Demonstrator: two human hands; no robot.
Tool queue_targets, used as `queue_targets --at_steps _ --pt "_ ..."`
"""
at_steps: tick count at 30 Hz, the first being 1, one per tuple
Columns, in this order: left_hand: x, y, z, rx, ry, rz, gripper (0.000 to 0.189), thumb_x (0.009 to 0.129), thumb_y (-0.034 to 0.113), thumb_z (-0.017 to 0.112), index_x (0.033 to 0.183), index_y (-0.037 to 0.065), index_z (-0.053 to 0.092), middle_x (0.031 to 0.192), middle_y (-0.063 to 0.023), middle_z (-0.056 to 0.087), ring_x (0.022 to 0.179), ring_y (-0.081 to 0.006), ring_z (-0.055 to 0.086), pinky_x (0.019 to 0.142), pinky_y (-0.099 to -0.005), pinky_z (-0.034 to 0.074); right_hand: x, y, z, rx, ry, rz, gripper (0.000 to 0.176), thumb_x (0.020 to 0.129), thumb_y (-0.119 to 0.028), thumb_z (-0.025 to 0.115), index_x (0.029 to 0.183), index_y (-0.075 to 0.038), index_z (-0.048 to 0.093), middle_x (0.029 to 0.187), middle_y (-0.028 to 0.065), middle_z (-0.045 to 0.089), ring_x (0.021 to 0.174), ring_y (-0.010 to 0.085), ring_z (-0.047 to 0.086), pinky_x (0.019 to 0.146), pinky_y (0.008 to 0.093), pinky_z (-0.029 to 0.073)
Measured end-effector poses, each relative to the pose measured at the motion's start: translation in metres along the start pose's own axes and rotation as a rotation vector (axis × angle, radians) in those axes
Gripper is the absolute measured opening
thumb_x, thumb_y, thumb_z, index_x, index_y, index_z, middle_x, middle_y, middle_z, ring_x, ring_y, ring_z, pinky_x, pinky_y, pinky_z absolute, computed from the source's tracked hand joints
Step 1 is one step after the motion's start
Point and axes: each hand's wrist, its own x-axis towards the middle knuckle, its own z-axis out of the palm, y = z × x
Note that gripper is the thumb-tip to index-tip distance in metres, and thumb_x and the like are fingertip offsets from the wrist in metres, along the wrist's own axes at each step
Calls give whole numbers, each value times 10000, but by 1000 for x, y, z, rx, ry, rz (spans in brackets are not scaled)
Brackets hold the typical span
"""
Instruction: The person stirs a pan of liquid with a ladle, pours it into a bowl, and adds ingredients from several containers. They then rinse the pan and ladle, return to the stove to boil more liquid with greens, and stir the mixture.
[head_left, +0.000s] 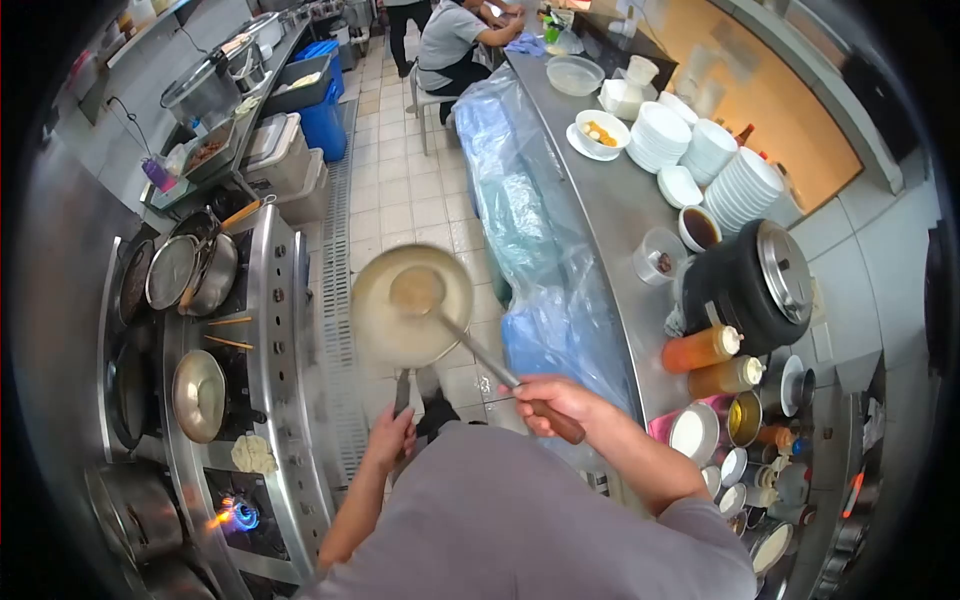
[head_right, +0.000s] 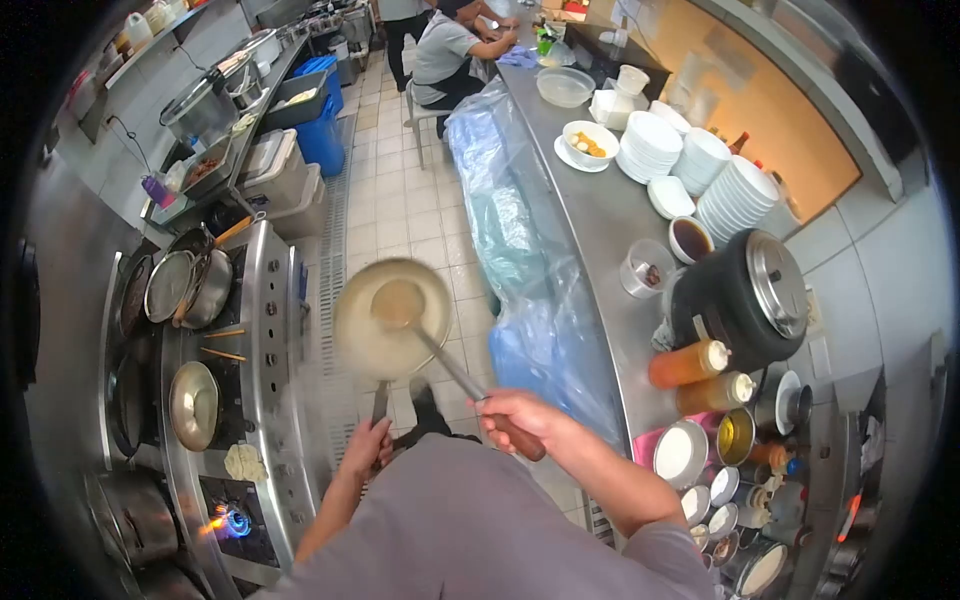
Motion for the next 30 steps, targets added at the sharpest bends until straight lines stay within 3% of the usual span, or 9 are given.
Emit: queue_targets --at_steps 6,12,15,18,20,30 --pt "119 116 32 86 -198 65 183 1009 225 538 952 67 466 625 -4 443 453 -113 421 400 -286 370 23 -75 -7 137 74 -196 354 973 -196 547 1286 -35 509 761 25 536 493 133 497 421 291 398" --pt "225 239 57 405 -298 89 200 1004 227 548 984 40 479 636 -4 471 473 -112 438 445 -303 394 50 -166 0 293 209 -356 359 981 -167 531 1300 -5 505 742 33 535 479 127 471 416 282 372" --pt "271 282 69 516 -365 56 193 1005 220 548 969 46 473 640 -5 484 486 -113 452 463 -306 400 62 -205 4 373 260 -426 360 980 -166 536 1297 4 504 741 30 538 480 122 469 415 278 372" --pt "308 326 99 607 -444 177 142 1016 211 526 963 93 468 623 13 441 444 -110 410 401 -302 352 64 -244 -1 444 296 -491 348 974 -175 551 1272 -2 510 744 18 539 489 113 473 411 268 369" --pt "326 355 119 369 -527 -50 150 1019 220 529 974 104 444 633 11 439 436 -104 394 397 -294 343 63 -269 -3 492 294 -534 343 977 -182 548 1267 -1 518 741 10 542 484 104 464 402 259 356" --pt "407 443 191 464 -555 -40 168 1014 210 538 989 97 416 631 -1 426 430 -99 371 391 -287 331 38 -373 -68 602 318 -750 356 980 -169 529 1286 13 511 743 25 541 451 111 454 373 275 352"
